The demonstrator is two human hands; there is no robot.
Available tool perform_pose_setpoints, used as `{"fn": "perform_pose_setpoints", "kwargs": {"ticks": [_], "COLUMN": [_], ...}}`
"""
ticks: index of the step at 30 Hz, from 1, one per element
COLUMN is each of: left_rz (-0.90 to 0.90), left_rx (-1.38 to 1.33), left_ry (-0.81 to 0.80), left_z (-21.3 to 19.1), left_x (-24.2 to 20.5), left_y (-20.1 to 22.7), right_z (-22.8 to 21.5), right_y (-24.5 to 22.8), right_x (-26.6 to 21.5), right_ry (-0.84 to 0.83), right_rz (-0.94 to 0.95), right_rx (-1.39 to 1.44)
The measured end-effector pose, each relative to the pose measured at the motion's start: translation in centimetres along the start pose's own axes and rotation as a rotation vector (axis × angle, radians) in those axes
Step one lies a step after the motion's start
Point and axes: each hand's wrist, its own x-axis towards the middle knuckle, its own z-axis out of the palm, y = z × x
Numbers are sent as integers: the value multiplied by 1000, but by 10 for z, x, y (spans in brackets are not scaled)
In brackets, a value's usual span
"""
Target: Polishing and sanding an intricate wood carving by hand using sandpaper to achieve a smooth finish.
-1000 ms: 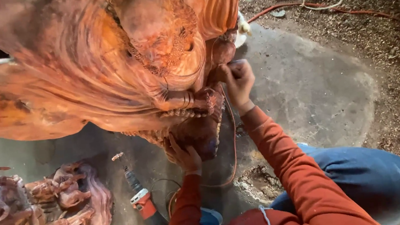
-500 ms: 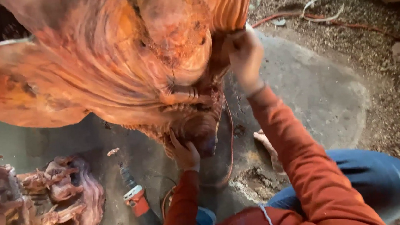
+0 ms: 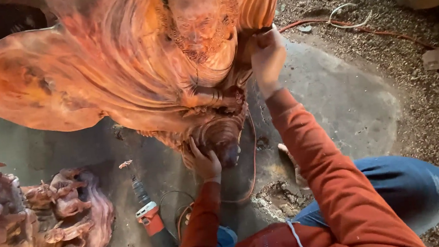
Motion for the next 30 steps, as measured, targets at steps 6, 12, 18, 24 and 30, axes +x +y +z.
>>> {"fn": "perform_pose_setpoints", "kwargs": {"ticks": [6,12,18,24,30], "left_rz": [-2,1,34,27,38], "left_rx": [21,2,1,26,50], "left_ry": [40,48,73,80,96], "left_z": [3,3,9,8,10], "left_x": [0,4,4,2,4], "left_y": [5,0,-1,-4,-4], "right_z": [13,10,21,13,14], "right_y": [48,29,55,50,24], "right_x": [7,16,7,27,13], "right_ry": [-118,41,74,114,14], "right_rz": [-10,-412,-503,-653,-762], "right_rx": [-345,-276,-563,-593,-622]}}
